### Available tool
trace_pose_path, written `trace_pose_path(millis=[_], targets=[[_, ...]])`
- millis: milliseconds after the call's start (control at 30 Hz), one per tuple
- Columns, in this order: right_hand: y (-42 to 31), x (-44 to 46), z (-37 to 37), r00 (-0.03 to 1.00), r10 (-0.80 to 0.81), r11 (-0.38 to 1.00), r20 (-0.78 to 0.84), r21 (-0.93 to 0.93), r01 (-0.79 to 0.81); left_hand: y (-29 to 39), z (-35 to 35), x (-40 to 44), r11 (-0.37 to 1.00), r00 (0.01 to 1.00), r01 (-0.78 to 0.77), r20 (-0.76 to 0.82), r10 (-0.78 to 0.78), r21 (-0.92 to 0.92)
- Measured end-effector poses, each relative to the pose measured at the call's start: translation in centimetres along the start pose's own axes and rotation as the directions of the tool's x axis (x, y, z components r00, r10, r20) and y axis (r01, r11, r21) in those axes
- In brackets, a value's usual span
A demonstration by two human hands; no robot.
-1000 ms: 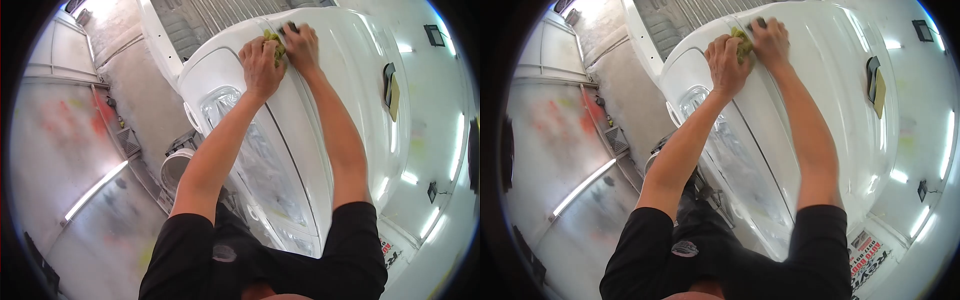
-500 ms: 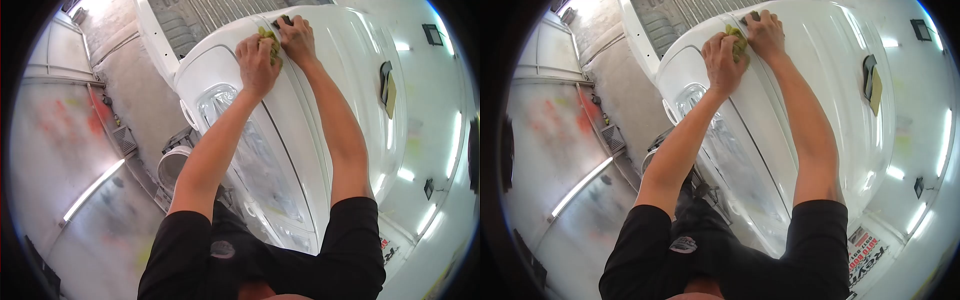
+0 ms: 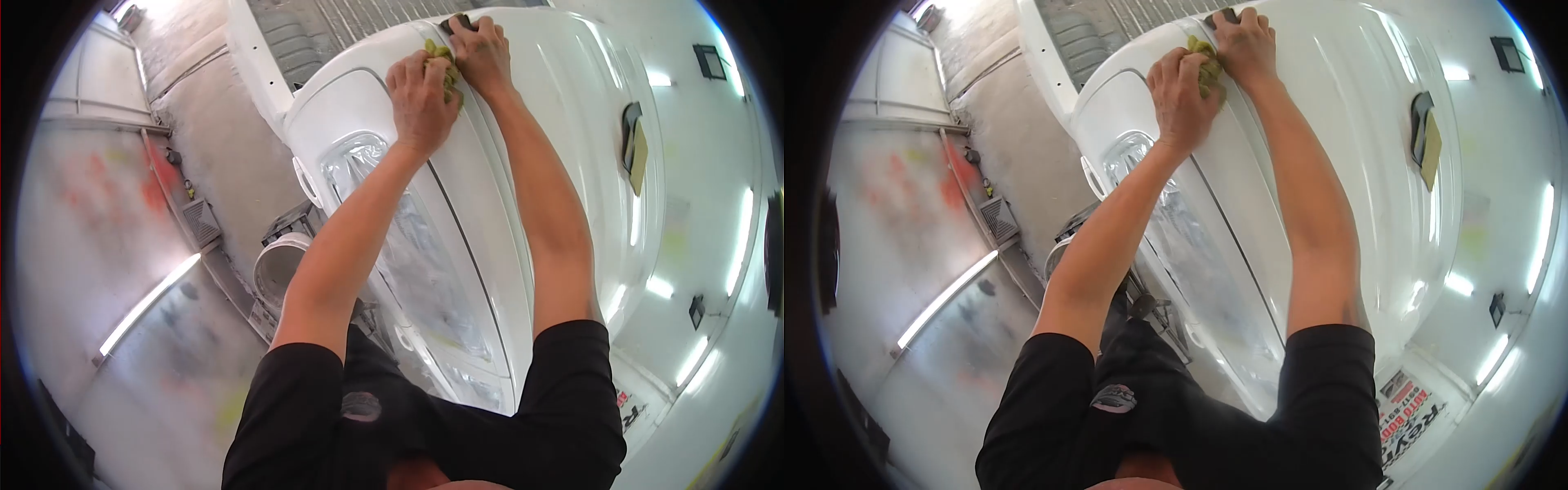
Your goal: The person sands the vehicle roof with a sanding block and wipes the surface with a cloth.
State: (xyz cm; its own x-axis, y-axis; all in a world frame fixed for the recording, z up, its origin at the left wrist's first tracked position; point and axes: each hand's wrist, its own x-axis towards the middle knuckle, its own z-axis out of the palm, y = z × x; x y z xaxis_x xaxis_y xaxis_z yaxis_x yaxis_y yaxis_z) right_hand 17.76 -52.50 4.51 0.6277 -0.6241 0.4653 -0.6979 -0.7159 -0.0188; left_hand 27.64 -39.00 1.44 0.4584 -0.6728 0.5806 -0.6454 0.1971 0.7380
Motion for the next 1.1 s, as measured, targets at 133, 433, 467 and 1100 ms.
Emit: trace_pose_path(millis=[133,433,467,1100], targets=[[-0.6,-11.5,-7.5,0.998,0.033,0.997,0.045,0.074,-0.036,0.1,0.0,0.0,1.0,1.0,0.005,0.004,-0.005,0.007],[-0.6,1.0,0.2,0.999,0.029,0.999,-0.02,-0.04,-0.029,-0.4,0.1,0.4,0.999,0.999,-0.035,-0.008,0.035,0.017],[-0.5,-1.1,-1.2,1.0,0.027,1.0,0.004,-0.009,-0.027,-0.1,0.3,0.0,1.0,1.0,-0.025,-0.013,0.025,0.014],[2.0,-19.9,-11.1,0.965,0.255,0.966,-0.057,-0.023,-0.257,-0.5,0.3,0.1,0.988,0.991,-0.133,0.006,0.133,0.074]])
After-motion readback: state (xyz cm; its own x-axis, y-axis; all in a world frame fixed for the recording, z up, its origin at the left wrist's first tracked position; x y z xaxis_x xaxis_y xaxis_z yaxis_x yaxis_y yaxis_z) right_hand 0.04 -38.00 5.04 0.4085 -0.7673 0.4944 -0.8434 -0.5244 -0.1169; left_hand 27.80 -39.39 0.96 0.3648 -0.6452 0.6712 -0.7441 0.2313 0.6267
